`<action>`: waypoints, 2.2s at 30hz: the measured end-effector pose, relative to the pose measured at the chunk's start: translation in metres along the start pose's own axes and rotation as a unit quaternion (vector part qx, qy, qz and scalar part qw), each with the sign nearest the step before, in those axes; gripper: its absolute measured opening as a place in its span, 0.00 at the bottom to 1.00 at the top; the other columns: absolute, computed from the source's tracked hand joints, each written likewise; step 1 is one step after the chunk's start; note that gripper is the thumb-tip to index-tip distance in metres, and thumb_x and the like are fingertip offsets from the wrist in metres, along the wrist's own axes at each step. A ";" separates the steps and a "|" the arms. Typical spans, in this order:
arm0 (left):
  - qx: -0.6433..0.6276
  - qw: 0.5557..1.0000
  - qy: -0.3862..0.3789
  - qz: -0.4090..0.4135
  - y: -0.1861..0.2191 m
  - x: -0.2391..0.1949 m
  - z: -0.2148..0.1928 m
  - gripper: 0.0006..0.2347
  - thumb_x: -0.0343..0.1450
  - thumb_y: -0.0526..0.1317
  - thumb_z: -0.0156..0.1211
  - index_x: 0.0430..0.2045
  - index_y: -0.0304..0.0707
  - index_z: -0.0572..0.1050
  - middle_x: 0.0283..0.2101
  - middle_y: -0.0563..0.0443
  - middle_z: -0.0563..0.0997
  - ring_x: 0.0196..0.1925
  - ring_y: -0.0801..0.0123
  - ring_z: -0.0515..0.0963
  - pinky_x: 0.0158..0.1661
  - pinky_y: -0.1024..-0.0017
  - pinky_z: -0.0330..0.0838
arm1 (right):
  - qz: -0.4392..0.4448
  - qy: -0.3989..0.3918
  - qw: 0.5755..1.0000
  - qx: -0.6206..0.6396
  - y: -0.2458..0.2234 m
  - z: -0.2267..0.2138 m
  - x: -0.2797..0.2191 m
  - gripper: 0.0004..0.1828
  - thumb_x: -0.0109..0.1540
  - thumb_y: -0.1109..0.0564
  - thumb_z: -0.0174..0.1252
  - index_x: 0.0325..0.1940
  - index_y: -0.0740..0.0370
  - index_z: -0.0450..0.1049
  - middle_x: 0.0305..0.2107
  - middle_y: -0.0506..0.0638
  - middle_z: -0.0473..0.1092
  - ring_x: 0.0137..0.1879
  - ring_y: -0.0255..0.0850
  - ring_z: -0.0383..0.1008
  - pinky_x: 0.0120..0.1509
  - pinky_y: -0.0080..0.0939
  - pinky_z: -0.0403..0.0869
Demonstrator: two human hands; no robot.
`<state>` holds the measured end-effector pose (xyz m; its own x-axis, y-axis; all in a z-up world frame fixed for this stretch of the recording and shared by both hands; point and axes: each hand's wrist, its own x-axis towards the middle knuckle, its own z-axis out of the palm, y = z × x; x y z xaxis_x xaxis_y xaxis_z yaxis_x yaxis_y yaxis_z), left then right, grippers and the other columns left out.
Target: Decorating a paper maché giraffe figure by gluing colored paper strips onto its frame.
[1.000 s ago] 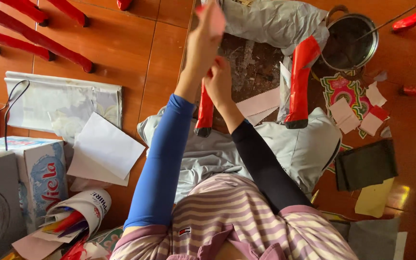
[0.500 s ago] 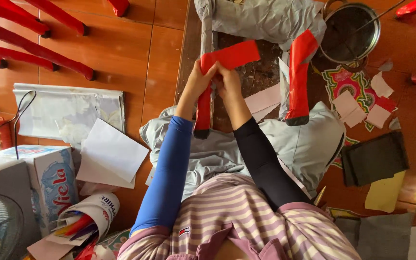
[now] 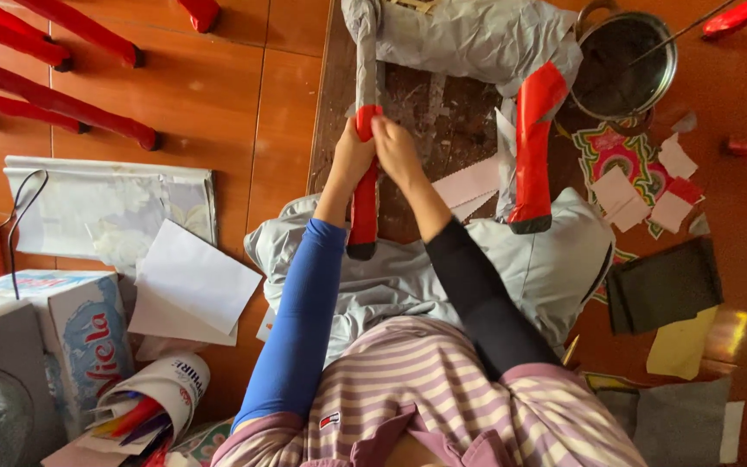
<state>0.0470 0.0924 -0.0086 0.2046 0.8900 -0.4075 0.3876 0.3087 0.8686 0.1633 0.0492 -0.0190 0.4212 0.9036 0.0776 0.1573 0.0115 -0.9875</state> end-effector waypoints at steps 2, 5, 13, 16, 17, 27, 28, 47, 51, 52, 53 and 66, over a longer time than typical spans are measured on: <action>0.012 1.000 -0.007 0.027 -0.002 -0.001 -0.005 0.19 0.69 0.37 0.65 0.53 0.36 0.71 0.39 0.42 0.84 0.34 0.64 0.85 0.32 0.67 0.80 | 0.101 -0.091 0.991 0.013 0.019 0.013 0.025 0.24 0.76 0.43 0.47 0.44 0.65 0.76 0.30 0.48 0.71 0.35 0.39 0.71 0.42 0.43 0.72; -0.106 0.990 -0.089 -0.001 0.037 -0.019 -0.020 0.28 0.71 0.36 0.65 0.63 0.44 0.56 0.44 0.40 0.81 0.35 0.63 0.83 0.32 0.65 0.80 | 0.274 -0.204 0.926 0.162 -0.003 0.012 0.056 0.23 0.73 0.42 0.52 0.38 0.64 0.74 0.28 0.49 0.71 0.34 0.42 0.70 0.41 0.45 0.71; -0.044 0.893 -0.151 0.422 0.027 -0.021 -0.035 0.48 0.77 0.24 0.61 0.80 0.55 0.26 0.61 0.21 0.66 0.56 0.39 0.73 0.48 0.52 0.73 | 0.272 -0.148 0.866 0.393 0.016 0.028 0.049 0.15 0.68 0.52 0.59 0.47 0.69 0.74 0.36 0.55 0.74 0.38 0.44 0.75 0.45 0.46 0.74; 0.021 0.981 0.007 0.195 0.073 -0.030 -0.042 0.47 0.72 0.32 0.66 0.74 0.49 0.27 0.35 0.43 0.81 0.34 0.66 0.81 0.34 0.71 0.77 | 0.278 -0.094 0.861 0.416 -0.023 0.027 0.047 0.19 0.65 0.57 0.59 0.59 0.65 0.70 0.43 0.52 0.74 0.43 0.39 0.78 0.50 0.44 0.78; -0.004 0.985 0.085 0.148 0.084 -0.027 -0.041 0.43 0.73 0.32 0.61 0.74 0.49 0.32 0.30 0.45 0.81 0.29 0.67 0.81 0.31 0.69 0.76 | 0.280 -0.094 0.883 0.365 -0.040 0.024 0.047 0.23 0.64 0.57 0.58 0.62 0.63 0.64 0.37 0.53 0.71 0.35 0.42 0.74 0.41 0.47 0.74; 0.050 0.964 0.145 0.217 0.052 0.018 -0.013 0.15 0.77 0.34 0.57 0.60 0.39 0.75 0.29 0.46 0.81 0.30 0.73 0.76 0.35 0.72 0.75 | -0.097 -0.107 0.989 -0.008 -0.004 -0.010 0.044 0.36 0.76 0.57 0.48 0.84 0.62 0.39 0.75 0.70 0.50 0.78 0.60 0.55 0.77 0.53 0.61; 0.052 0.965 0.135 0.220 0.060 0.013 -0.011 0.15 0.77 0.34 0.57 0.60 0.39 0.75 0.29 0.46 0.81 0.30 0.73 0.76 0.35 0.72 0.75 | -0.093 -0.097 0.991 -0.010 -0.024 -0.039 0.046 0.36 0.76 0.57 0.48 0.84 0.62 0.39 0.75 0.70 0.50 0.78 0.60 0.55 0.77 0.53 0.61; 0.159 0.930 0.180 0.280 0.098 0.004 0.004 0.13 0.74 0.41 0.55 0.48 0.40 0.81 0.28 0.40 0.83 0.26 0.60 0.82 0.29 0.64 0.74 | -0.006 0.134 0.867 -0.480 0.005 -0.342 -0.059 0.21 0.65 0.64 0.56 0.63 0.59 0.75 0.46 0.68 0.72 0.47 0.65 0.75 0.47 0.59 0.74; 0.203 0.917 0.178 0.292 0.080 0.020 0.003 0.10 0.78 0.42 0.55 0.43 0.39 0.82 0.32 0.40 0.84 0.31 0.63 0.82 0.32 0.67 0.74 | 0.084 0.126 0.965 -0.214 0.073 -0.345 -0.069 0.19 0.67 0.57 0.57 0.63 0.58 0.73 0.34 0.54 0.75 0.36 0.51 0.75 0.37 0.47 0.74; 0.201 0.917 0.181 0.293 0.078 0.023 0.003 0.10 0.78 0.42 0.55 0.43 0.39 0.82 0.32 0.40 0.84 0.31 0.63 0.82 0.32 0.67 0.74 | 0.081 0.125 0.965 -0.215 0.074 -0.351 -0.064 0.19 0.67 0.57 0.57 0.63 0.58 0.73 0.34 0.54 0.75 0.36 0.51 0.75 0.37 0.47 0.74; 0.182 0.927 0.178 0.275 0.076 0.025 0.001 0.10 0.77 0.42 0.56 0.42 0.38 0.82 0.29 0.43 0.83 0.28 0.66 0.82 0.31 0.67 0.73 | 0.175 0.108 0.971 -0.120 0.075 -0.355 -0.060 0.17 0.68 0.55 0.55 0.61 0.57 0.74 0.28 0.48 0.72 0.30 0.42 0.71 0.32 0.41 0.70; -0.278 0.956 -0.024 0.089 0.057 0.029 -0.038 0.13 0.79 0.40 0.51 0.57 0.39 0.76 0.28 0.60 0.75 0.23 0.81 0.69 0.24 0.80 0.65 | 0.086 0.039 0.995 0.002 -0.088 -0.249 -0.025 0.14 0.73 0.51 0.48 0.59 0.56 0.71 0.26 0.43 0.74 0.27 0.28 0.71 0.29 0.29 0.69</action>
<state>0.0409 0.1483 0.0395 0.2685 0.9327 -0.2407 -0.1918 0.2966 0.9355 0.3615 -0.0809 0.1005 0.5097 0.8564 -0.0831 0.0722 -0.1388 -0.9877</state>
